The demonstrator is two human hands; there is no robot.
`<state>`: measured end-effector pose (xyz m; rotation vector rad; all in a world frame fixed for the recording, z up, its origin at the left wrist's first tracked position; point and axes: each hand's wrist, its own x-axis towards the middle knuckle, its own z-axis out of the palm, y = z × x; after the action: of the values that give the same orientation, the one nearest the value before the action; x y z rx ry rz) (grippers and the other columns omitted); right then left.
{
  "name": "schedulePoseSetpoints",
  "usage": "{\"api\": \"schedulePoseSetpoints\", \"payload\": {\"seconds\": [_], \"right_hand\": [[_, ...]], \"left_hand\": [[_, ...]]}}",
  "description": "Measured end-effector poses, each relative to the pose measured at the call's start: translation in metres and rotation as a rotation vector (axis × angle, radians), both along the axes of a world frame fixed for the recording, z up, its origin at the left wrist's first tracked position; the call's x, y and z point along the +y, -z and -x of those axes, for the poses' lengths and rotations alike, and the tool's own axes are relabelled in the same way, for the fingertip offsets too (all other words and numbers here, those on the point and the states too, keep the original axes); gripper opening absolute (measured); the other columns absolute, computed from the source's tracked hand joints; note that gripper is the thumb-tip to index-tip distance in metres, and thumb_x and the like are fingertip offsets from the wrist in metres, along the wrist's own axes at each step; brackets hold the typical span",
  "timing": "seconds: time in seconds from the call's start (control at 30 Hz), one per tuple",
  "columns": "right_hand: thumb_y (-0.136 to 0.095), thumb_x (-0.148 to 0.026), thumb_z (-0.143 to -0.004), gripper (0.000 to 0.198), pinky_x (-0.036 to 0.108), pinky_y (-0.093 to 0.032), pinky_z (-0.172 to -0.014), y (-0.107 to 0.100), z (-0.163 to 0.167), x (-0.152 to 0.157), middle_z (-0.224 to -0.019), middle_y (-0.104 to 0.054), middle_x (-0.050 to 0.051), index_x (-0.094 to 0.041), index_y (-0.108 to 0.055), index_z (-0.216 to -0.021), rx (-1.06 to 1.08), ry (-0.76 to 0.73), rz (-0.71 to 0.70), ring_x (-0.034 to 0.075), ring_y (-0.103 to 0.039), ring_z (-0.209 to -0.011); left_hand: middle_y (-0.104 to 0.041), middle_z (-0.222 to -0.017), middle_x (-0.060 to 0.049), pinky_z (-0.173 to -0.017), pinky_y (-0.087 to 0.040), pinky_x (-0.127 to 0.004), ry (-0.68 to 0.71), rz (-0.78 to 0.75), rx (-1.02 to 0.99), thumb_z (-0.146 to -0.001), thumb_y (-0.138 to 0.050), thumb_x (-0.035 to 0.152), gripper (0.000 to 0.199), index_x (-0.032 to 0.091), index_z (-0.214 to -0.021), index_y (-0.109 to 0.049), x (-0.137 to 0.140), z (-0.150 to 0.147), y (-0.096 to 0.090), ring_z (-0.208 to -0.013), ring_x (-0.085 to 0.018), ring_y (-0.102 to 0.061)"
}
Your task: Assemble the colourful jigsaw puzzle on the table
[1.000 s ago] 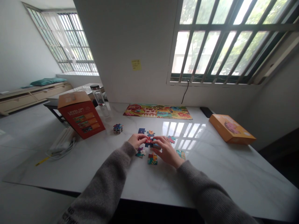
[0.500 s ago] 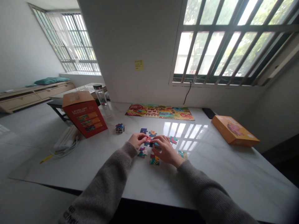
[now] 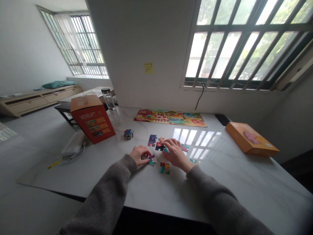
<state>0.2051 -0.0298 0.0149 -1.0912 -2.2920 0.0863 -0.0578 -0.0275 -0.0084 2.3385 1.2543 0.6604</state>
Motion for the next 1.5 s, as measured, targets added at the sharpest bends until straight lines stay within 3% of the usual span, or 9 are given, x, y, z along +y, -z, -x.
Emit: {"api": "schedulePoseSetpoints", "payload": {"seconds": [0.13,0.23,0.3,0.37,0.53,0.83,1.2,1.37,1.5], "right_hand": [[-0.067,-0.020,-0.087,0.034,0.047,-0.036,-0.103,0.003,0.017,0.006,-0.122,-0.063,0.008,-0.028,-0.060,-0.120,-0.068,-0.014,-0.036,0.030,-0.048,-0.121],[-0.070,-0.020,-0.086,0.034,0.049,-0.034,-0.105,0.005,0.034,0.008,-0.117,-0.063,0.008,-0.028,-0.060,-0.117,-0.126,-0.042,-0.062,0.030,-0.048,-0.120],[-0.070,-0.020,-0.086,0.033,0.049,-0.034,-0.105,0.004,0.042,0.008,-0.114,-0.064,0.008,-0.028,-0.060,-0.116,-0.155,-0.060,-0.072,0.029,-0.050,-0.116],[-0.069,-0.019,-0.086,0.032,0.048,-0.036,-0.105,0.004,0.048,0.008,-0.113,-0.064,0.008,-0.027,-0.060,-0.116,-0.181,-0.070,-0.081,0.029,-0.052,-0.112],[-0.067,-0.018,-0.086,0.028,0.050,-0.035,-0.105,0.008,0.052,0.010,-0.110,-0.065,0.010,-0.025,-0.062,-0.113,-0.246,-0.051,-0.093,0.029,-0.053,-0.109],[-0.066,-0.025,-0.090,0.024,0.048,-0.033,-0.107,0.008,0.049,0.020,-0.109,-0.067,0.009,-0.025,-0.067,-0.114,-0.266,-0.092,-0.059,0.027,-0.057,-0.108],[-0.055,-0.021,-0.093,0.033,0.041,-0.039,-0.099,0.005,0.053,0.038,-0.115,-0.064,0.011,-0.021,-0.064,-0.125,-0.414,-0.110,0.037,0.026,-0.058,-0.105],[-0.053,-0.012,-0.091,0.033,0.034,-0.042,-0.094,0.000,0.054,0.039,-0.121,-0.063,0.011,-0.018,-0.066,-0.121,-0.398,-0.143,0.073,0.023,-0.060,-0.102],[-0.055,-0.012,-0.090,0.028,0.036,-0.040,-0.097,0.001,0.053,0.041,-0.114,-0.066,0.011,-0.018,-0.067,-0.115,-0.404,-0.135,0.078,0.023,-0.061,-0.102]], "left_hand": [[-0.072,-0.088,-0.004,-0.090,-0.044,-0.037,0.106,0.011,0.013,-0.080,-0.069,0.032,0.011,0.023,-0.084,-0.075,-0.008,-0.001,0.000,-0.090,-0.023,-0.062],[-0.070,-0.088,-0.005,-0.088,-0.046,-0.036,-0.061,-0.082,-0.070,-0.086,-0.060,0.031,0.018,0.022,-0.094,-0.073,0.000,0.004,-0.001,-0.089,-0.022,-0.061],[-0.069,-0.099,-0.007,-0.092,-0.046,-0.038,-0.188,-0.172,-0.068,-0.083,-0.063,0.030,0.022,0.021,-0.102,-0.070,0.007,0.009,0.000,-0.096,-0.024,-0.059],[-0.069,-0.113,-0.008,-0.098,-0.043,-0.041,-0.213,-0.212,-0.017,-0.078,-0.069,0.030,0.034,0.021,-0.111,-0.068,0.014,0.011,0.003,-0.106,-0.027,-0.057],[-0.065,-0.128,-0.007,-0.103,-0.041,-0.043,-0.097,-0.158,0.072,-0.075,-0.074,0.029,0.051,0.023,-0.124,-0.064,0.022,0.008,0.008,-0.117,-0.029,-0.054],[-0.067,-0.123,-0.008,-0.101,-0.044,-0.040,-0.049,-0.113,0.078,-0.082,-0.068,0.023,0.034,0.022,-0.116,-0.071,0.026,0.009,0.011,-0.117,-0.028,-0.057],[-0.067,-0.113,-0.013,-0.100,-0.049,-0.044,-0.011,-0.189,0.017,-0.082,-0.071,0.021,0.032,0.021,-0.114,-0.074,0.038,0.017,0.032,-0.108,-0.028,-0.060],[-0.069,-0.115,-0.009,-0.100,-0.048,-0.042,0.000,-0.209,0.084,-0.087,-0.068,0.027,0.031,0.024,-0.117,-0.073,0.036,0.017,0.027,-0.108,-0.026,-0.058],[-0.069,-0.115,-0.009,-0.100,-0.048,-0.039,0.009,-0.208,0.103,-0.088,-0.067,0.026,0.029,0.022,-0.116,-0.074,0.034,0.015,0.023,-0.108,-0.025,-0.059]]}}
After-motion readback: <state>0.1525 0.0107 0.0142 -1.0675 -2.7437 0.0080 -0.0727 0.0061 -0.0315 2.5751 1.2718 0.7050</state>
